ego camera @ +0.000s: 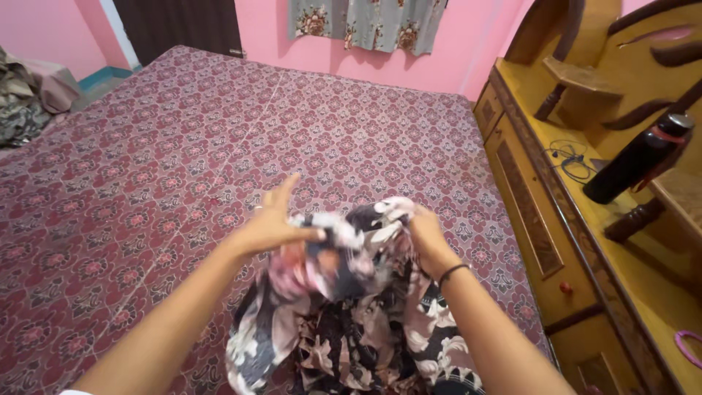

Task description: The person unfolds a large floral-patterned bedsheet on a bed, smooths it out, and folds it into a compact rectangle. The person then lifts the folded sheet and places it on the bed.

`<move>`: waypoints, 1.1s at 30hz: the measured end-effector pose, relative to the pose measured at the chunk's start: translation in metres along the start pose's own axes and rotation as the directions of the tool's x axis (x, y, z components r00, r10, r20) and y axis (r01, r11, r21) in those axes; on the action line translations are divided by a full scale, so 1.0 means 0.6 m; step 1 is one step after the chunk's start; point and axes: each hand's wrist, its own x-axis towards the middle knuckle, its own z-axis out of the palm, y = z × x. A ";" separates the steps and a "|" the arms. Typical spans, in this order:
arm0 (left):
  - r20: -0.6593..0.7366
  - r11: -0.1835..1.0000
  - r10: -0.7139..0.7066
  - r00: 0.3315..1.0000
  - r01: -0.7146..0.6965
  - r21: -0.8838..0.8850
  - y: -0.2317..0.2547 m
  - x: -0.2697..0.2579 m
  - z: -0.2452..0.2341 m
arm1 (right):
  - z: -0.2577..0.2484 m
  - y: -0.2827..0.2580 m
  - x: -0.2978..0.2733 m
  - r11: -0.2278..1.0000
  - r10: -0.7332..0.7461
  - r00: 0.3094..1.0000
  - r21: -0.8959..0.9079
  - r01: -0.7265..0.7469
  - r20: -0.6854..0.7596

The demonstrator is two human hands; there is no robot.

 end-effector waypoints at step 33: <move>-0.118 0.874 0.364 0.924 -0.383 -0.300 0.030 0.020 0.002 | 0.214 -0.168 -0.108 0.636 -0.547 0.790 -0.476 0.607 0.276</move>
